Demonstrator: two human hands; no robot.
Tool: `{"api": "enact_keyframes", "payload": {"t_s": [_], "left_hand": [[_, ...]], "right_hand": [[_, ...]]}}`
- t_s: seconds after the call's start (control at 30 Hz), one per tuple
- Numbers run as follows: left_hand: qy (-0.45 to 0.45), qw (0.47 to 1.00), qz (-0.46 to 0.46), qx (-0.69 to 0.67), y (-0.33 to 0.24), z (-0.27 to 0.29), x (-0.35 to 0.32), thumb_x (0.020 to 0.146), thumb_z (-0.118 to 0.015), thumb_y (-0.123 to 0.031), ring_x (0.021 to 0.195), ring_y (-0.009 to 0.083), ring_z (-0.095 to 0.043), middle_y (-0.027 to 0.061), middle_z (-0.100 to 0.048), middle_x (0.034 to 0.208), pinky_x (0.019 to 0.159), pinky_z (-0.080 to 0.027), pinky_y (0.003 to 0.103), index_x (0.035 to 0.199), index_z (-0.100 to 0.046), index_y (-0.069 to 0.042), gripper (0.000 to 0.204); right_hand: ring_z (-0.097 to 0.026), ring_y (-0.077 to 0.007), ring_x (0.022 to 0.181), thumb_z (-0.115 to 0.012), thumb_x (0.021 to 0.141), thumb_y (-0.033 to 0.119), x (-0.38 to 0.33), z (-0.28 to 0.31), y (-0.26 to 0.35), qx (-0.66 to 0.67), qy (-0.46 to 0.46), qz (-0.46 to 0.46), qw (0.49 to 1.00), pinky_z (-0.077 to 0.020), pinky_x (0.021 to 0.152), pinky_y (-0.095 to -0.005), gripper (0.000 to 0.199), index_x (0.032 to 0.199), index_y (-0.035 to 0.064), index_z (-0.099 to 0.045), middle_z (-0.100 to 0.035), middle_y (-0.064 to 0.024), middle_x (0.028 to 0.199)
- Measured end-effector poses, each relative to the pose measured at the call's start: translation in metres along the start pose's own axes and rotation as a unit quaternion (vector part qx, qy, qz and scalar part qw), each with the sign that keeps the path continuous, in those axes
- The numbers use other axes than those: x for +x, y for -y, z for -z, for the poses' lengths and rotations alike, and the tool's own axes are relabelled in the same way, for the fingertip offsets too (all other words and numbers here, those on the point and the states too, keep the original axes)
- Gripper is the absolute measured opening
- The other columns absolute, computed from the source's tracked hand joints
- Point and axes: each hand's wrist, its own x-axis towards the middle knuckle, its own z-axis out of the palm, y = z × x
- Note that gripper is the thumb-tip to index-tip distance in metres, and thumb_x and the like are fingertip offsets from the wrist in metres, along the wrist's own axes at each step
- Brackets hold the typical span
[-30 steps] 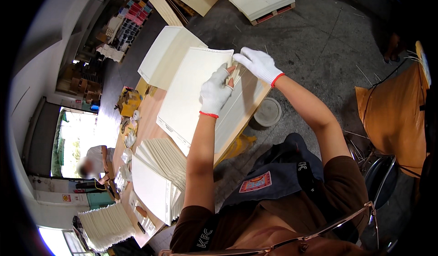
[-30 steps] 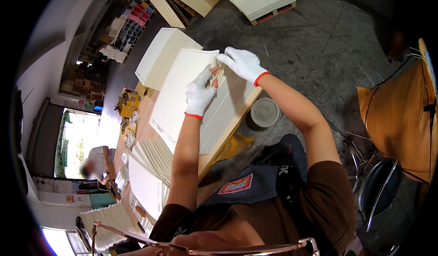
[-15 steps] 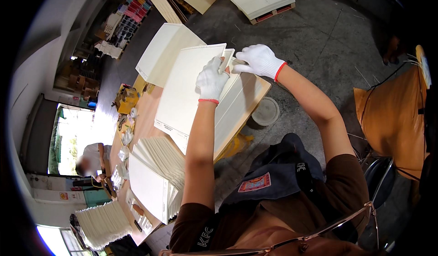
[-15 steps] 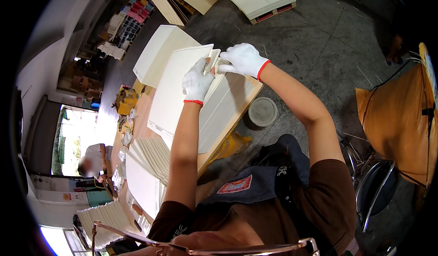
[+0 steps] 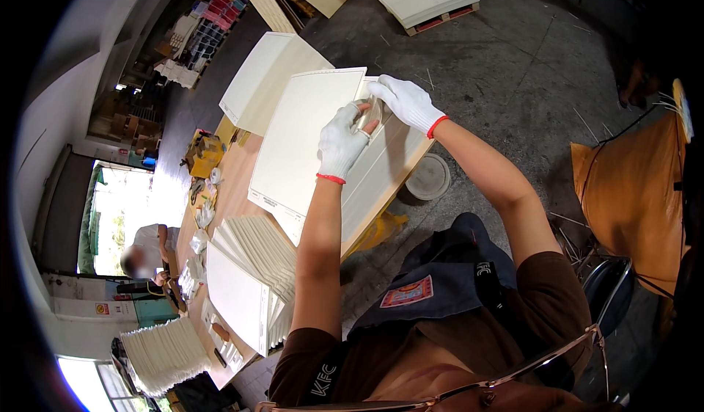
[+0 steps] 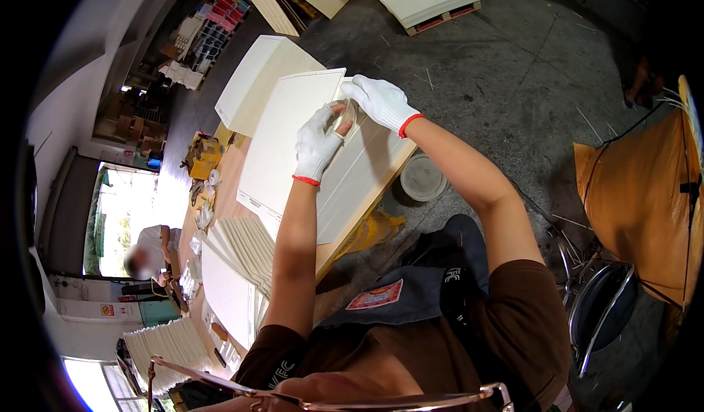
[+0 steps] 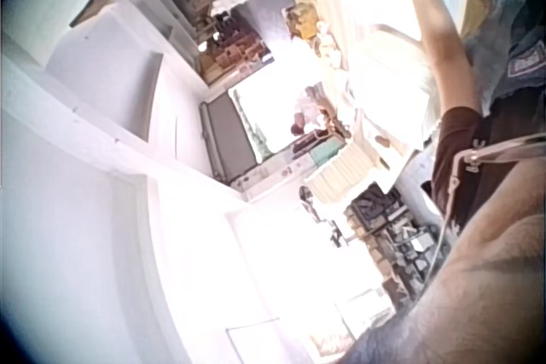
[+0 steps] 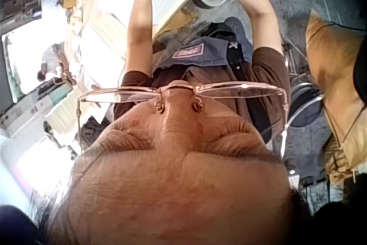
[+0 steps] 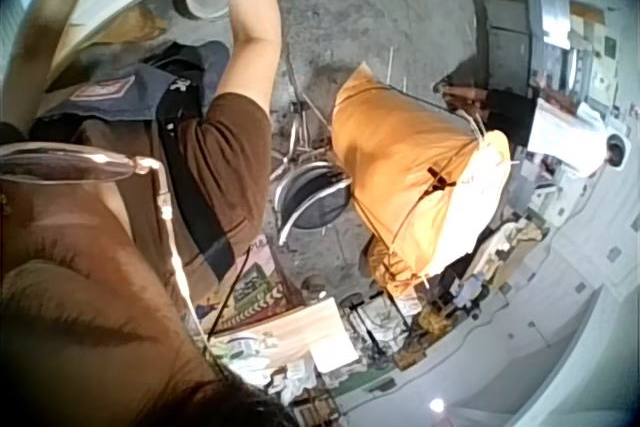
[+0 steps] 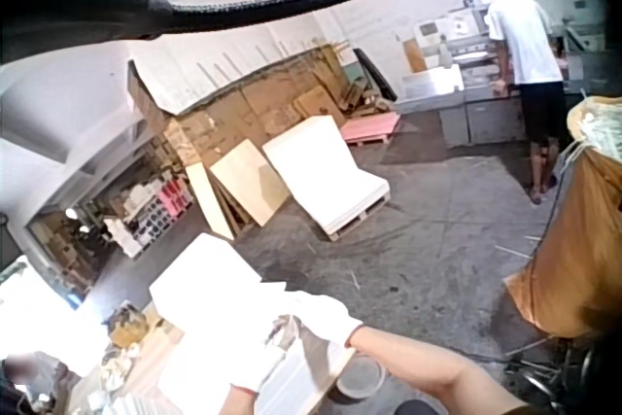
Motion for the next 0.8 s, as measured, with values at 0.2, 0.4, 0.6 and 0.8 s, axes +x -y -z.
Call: {"api": "enact_keyframes", "payload": {"t_s": [0.2, 0.4, 0.6, 0.8], "left_hand": [[0.008, 0.999, 0.006, -0.039, -0.0019, 0.0018, 0.0001, 0.088, -0.073, -0.025, 0.115, 0.0263, -0.068, 0.0112, -0.071, 0.124, 0.097, -0.051, 0.035, 0.126, -0.069, -0.014, 0.039], [-0.037, 0.995, 0.059, -0.073, -0.0018, -0.0009, -0.0020, 0.092, -0.068, -0.026, 0.115, 0.0289, -0.068, 0.0133, -0.072, 0.120, 0.097, -0.051, 0.036, 0.128, -0.068, -0.021, 0.036], [0.007, 1.000, 0.017, 0.016, -0.0082, 0.0011, -0.0031, 0.091, -0.070, -0.026, 0.100, 0.0280, -0.071, 0.0130, -0.074, 0.107, 0.088, -0.053, 0.036, 0.126, -0.069, -0.022, 0.035], [-0.001, 1.000, 0.011, 0.008, -0.0070, -0.0003, -0.0037, 0.091, -0.069, -0.027, 0.094, 0.0265, -0.071, 0.0116, -0.074, 0.102, 0.086, -0.053, 0.036, 0.125, -0.069, -0.022, 0.034]], "right_hand": [[-0.065, -0.0422, 0.100, -0.038, 0.101, 0.054, -0.0021, -0.0025, -0.0034, 0.005, -0.021, 0.018, 1.000, -0.0495, 0.084, -0.0490, 0.052, 0.117, 0.0105, -0.062, -0.070, -0.0219, 0.104], [-0.066, -0.0424, 0.098, -0.037, 0.102, 0.054, -0.0035, -0.0048, -0.0037, -0.013, -0.027, 0.020, 0.999, -0.0496, 0.083, -0.0501, 0.052, 0.115, 0.0101, -0.062, -0.070, -0.0227, 0.103], [-0.066, -0.0432, 0.097, -0.038, 0.103, 0.053, 0.0001, -0.0072, -0.0062, -0.009, -0.038, 0.032, 0.999, -0.0497, 0.081, -0.0509, 0.050, 0.113, 0.0096, -0.061, -0.069, -0.0235, 0.102], [-0.066, -0.0430, 0.098, -0.038, 0.102, 0.053, -0.0008, -0.0072, -0.0062, -0.005, -0.031, 0.015, 0.999, -0.0499, 0.082, -0.0505, 0.050, 0.115, 0.0105, -0.061, -0.070, -0.0227, 0.103]]}}
